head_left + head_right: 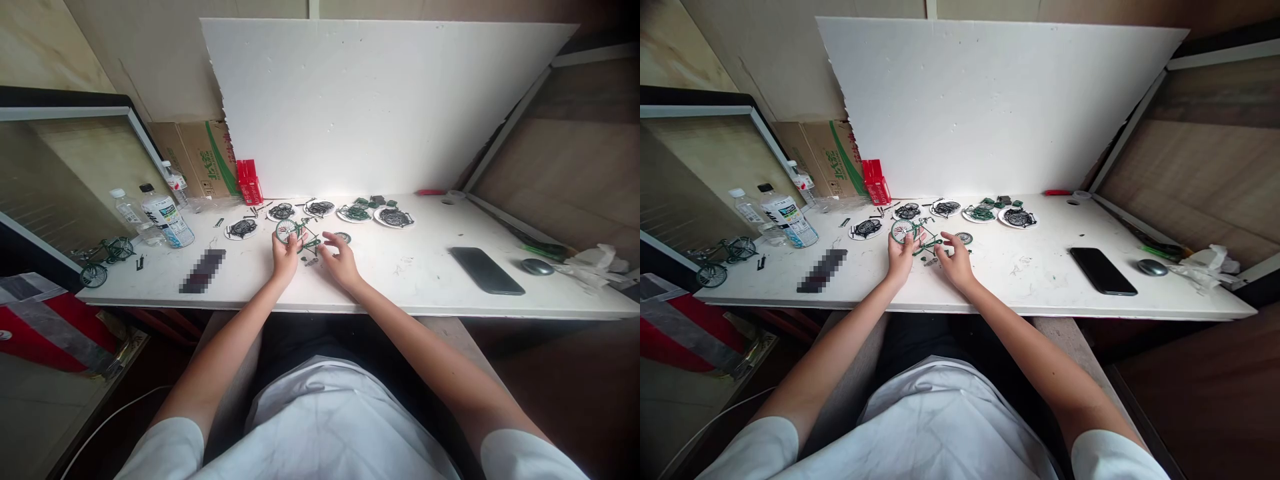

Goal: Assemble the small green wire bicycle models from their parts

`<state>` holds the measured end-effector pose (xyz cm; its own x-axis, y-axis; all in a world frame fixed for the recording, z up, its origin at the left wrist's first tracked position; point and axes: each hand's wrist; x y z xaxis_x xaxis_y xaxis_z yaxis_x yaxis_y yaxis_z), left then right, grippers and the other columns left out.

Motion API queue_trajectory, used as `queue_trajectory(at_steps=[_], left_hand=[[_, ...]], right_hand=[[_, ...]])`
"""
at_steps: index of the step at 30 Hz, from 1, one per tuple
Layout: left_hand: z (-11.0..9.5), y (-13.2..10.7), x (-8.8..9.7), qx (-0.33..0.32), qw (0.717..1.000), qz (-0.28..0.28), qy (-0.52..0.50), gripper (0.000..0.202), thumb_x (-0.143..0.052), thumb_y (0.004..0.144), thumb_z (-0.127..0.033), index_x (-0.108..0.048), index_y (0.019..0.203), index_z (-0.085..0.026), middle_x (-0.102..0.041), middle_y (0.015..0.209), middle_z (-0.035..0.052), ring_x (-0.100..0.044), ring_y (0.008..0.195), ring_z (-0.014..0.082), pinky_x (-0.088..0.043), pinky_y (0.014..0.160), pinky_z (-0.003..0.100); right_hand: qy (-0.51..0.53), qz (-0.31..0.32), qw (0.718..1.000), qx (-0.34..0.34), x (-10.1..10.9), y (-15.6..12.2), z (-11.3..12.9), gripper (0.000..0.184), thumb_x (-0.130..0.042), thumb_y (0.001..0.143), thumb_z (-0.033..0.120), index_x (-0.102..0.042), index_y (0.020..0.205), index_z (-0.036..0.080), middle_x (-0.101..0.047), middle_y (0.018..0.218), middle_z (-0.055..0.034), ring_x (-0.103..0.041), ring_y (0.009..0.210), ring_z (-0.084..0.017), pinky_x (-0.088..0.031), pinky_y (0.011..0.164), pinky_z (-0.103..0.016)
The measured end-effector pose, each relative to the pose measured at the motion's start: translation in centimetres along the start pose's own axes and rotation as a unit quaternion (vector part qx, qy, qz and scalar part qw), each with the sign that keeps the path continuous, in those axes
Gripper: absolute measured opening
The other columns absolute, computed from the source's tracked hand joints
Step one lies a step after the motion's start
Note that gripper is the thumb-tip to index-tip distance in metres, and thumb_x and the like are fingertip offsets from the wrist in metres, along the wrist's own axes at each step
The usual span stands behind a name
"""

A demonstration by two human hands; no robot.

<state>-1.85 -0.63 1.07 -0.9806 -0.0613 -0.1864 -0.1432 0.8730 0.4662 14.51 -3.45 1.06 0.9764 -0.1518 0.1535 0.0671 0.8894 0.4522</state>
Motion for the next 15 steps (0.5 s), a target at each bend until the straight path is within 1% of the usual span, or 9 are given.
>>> queue_trajectory(at_steps=[2,4,6,8,11,15], left_hand=[[-0.1,0.1,0.1,0.031,0.999,0.003,-0.038,0.069,-0.063,0.098,-0.071,-0.041,0.143,-0.023,-0.07,0.143,0.0222,-0.079,0.117,0.03,-0.065,0.1,0.044],[-0.3,0.1,0.3,0.046,0.997,0.005,-0.053,0.069,-0.067,0.097,-0.07,-0.044,0.141,-0.023,-0.07,0.143,0.0226,-0.079,0.118,0.0318,-0.065,0.1,0.045],[-0.4,0.2,0.3,0.049,0.997,0.005,-0.052,0.068,-0.069,0.096,-0.069,-0.046,0.14,-0.022,-0.07,0.143,0.0227,-0.078,0.119,0.0321,-0.065,0.101,0.045],[-0.3,0.2,0.3,0.047,0.998,0.002,-0.05,0.069,-0.069,0.096,-0.068,-0.046,0.141,-0.022,-0.071,0.141,0.0222,-0.079,0.119,0.0314,-0.064,0.103,0.045],[0.0,0.3,0.3,0.051,0.997,-0.003,-0.063,0.07,-0.075,0.093,-0.065,-0.049,0.141,-0.02,-0.076,0.133,0.0212,-0.079,0.117,0.0308,-0.063,0.104,0.046],[0.4,0.3,0.5,0.077,0.996,0.022,-0.035,0.059,-0.082,0.088,-0.059,-0.065,0.121,-0.013,-0.079,0.123,0.0236,-0.08,0.114,0.0326,-0.063,0.102,0.048]], right_hand=[[-0.001,0.022,1.0,-0.011,-0.2,-0.1,-0.3,0.061,-0.07,0.097,0.048,-0.059,0.151,0.022,-0.065,0.151,-0.0184,-0.065,0.135,-0.031,-0.059,0.085,-0.039],[0.005,0.038,0.999,-0.018,-0.4,-0.1,-0.6,0.067,-0.071,0.097,0.044,-0.053,0.157,0.021,-0.07,0.146,-0.0192,-0.065,0.136,-0.031,-0.06,0.089,-0.04],[0.004,0.055,0.998,-0.016,-0.6,-0.1,-1.0,0.066,-0.072,0.095,0.037,-0.055,0.156,0.019,-0.075,0.136,-0.0187,-0.069,0.131,-0.03,-0.061,0.089,-0.041],[-0.005,0.066,0.998,-0.005,-0.6,0.1,-1.3,0.061,-0.072,0.093,0.032,-0.061,0.151,0.018,-0.078,0.128,-0.0171,-0.072,0.124,-0.03,-0.061,0.086,-0.04],[-0.017,0.062,0.998,0.008,-0.5,0.2,-1.4,0.055,-0.072,0.091,0.03,-0.067,0.145,0.018,-0.08,0.124,-0.0153,-0.074,0.117,-0.029,-0.061,0.08,-0.038],[-0.026,0.057,0.998,0.029,-0.6,0.1,-1.3,0.053,-0.072,0.091,0.03,-0.068,0.142,0.018,-0.08,0.123,-0.0139,-0.075,0.112,-0.027,-0.059,0.077,-0.036]])
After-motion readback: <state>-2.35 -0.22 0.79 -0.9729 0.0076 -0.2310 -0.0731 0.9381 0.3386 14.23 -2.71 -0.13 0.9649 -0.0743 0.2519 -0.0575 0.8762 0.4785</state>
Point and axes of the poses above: each hand's wrist, its own y-axis towards the middle knuckle, its own x-axis out of the back of the hand, z = x × y
